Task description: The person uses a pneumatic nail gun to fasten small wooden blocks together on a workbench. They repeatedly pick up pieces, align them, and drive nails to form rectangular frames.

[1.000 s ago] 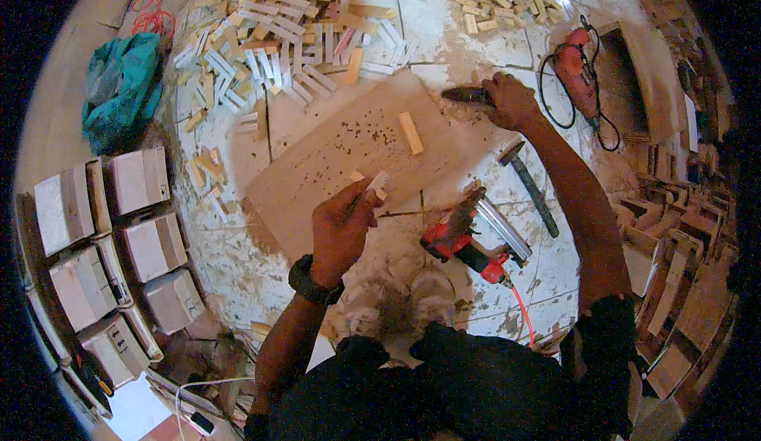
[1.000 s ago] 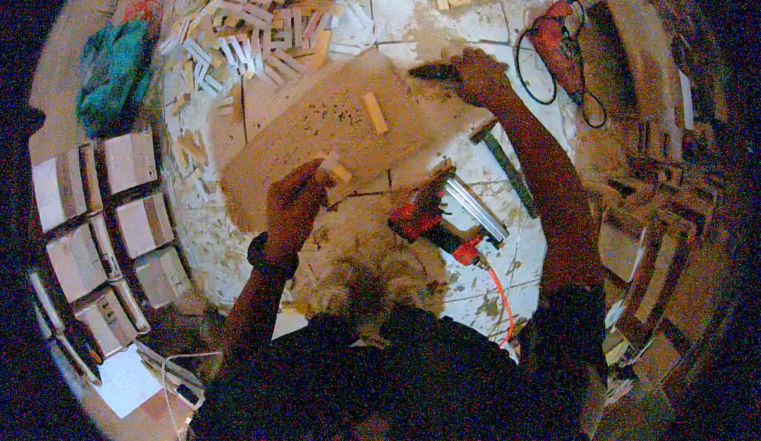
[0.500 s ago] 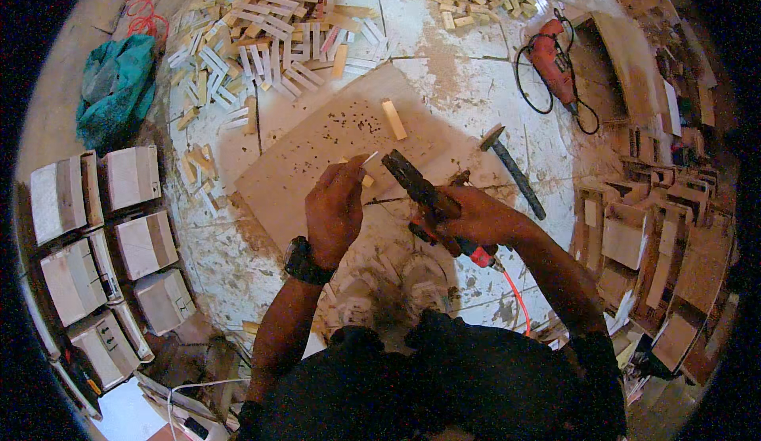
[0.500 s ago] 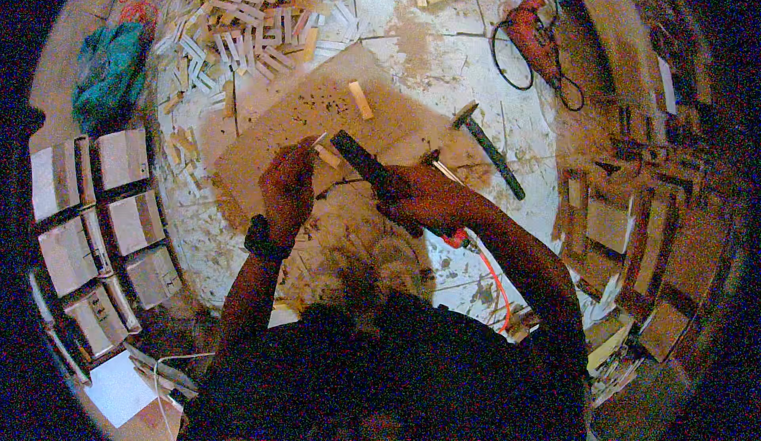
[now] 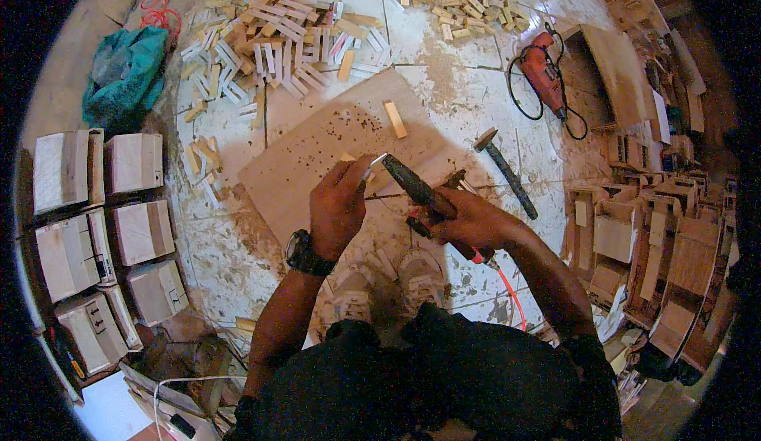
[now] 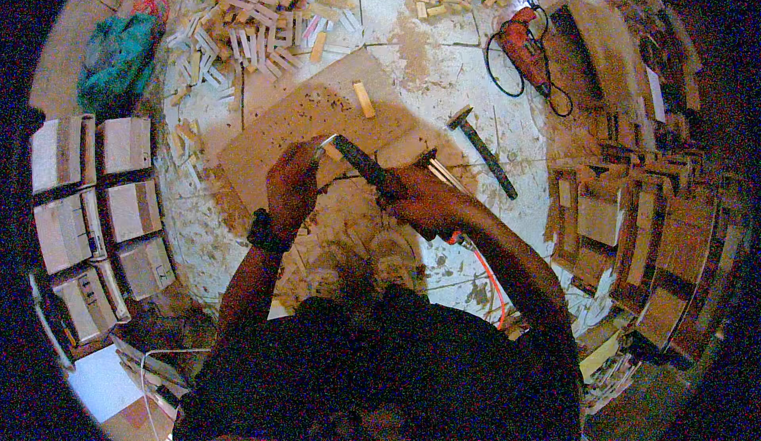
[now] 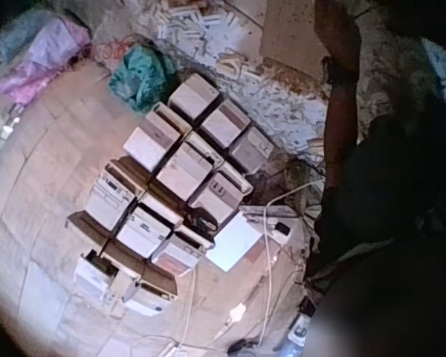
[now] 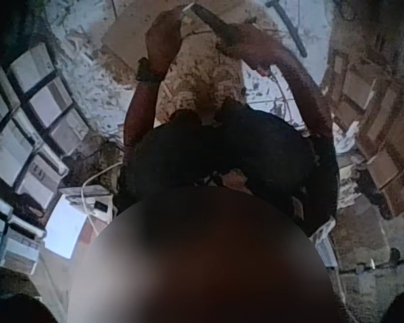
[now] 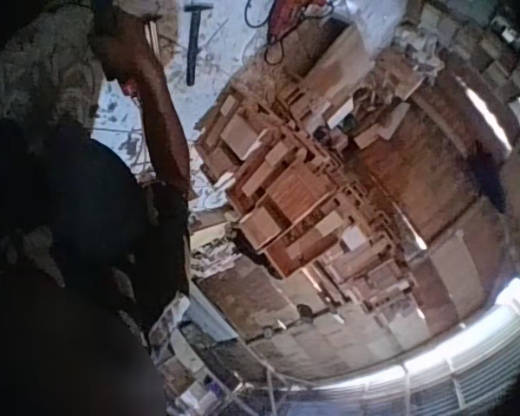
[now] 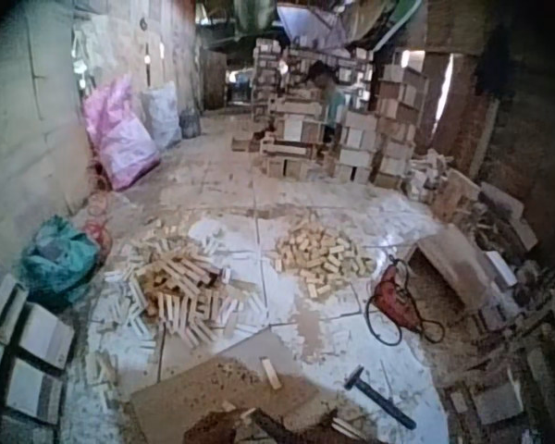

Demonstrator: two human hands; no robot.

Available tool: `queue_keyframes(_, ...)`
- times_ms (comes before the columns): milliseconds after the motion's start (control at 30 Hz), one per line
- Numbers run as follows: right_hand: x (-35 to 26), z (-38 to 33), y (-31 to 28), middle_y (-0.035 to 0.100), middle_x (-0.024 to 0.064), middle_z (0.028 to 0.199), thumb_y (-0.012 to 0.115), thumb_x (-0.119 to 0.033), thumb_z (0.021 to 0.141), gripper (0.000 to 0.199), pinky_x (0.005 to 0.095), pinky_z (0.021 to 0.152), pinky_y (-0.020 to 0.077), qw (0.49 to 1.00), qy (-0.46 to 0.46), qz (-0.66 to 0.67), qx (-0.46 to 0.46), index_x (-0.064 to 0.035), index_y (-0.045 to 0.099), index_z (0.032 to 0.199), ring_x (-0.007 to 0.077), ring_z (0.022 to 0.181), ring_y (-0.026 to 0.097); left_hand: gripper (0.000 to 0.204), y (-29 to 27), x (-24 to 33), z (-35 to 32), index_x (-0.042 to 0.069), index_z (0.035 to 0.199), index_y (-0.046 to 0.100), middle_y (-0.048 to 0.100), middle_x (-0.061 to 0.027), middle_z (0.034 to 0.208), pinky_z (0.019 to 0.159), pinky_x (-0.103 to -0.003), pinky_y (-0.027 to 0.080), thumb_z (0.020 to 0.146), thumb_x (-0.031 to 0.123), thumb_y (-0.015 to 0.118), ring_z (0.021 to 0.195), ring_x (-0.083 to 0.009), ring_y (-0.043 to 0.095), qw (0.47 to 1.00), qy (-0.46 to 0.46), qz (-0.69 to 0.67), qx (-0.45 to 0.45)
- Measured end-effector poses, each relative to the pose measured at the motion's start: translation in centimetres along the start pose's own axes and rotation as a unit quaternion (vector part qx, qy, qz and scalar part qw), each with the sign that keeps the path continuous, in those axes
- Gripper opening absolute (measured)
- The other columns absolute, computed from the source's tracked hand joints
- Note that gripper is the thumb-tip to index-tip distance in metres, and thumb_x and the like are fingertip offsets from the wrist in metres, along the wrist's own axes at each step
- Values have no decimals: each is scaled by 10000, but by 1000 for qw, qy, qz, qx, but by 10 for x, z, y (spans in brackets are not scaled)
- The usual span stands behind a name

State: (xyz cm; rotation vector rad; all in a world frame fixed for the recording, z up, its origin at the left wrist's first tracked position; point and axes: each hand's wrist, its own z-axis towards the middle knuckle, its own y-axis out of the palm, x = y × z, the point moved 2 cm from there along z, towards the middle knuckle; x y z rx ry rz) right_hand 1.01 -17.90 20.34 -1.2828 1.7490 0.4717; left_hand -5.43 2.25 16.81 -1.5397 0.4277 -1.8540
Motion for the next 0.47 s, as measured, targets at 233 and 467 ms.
queue_keyframes(233, 8, -3, 28, 573, 178, 855, 515, -149, 848, 223, 431, 703, 468, 990, -20, -98, 101, 5, 523, 1009, 301, 792, 581, 204, 6, 6, -11, 126, 1022, 590, 608, -82, 709, 491, -366, 483, 818, 109, 595, 556, -275, 594, 990, -3, 138, 5)
queue_keyframes(467, 28, 12, 55, 613, 171, 1047, 634, -271, 839, 502, 438, 809, 474, 951, 179, -212, 134, 1, 429, 1207, 330, 941, 609, 103, 11, -37, 2, 125, 942, 573, 609, -37, 669, 455, -347, 459, 865, 188, 544, 535, -204, 603, 907, -95, 409, -36)
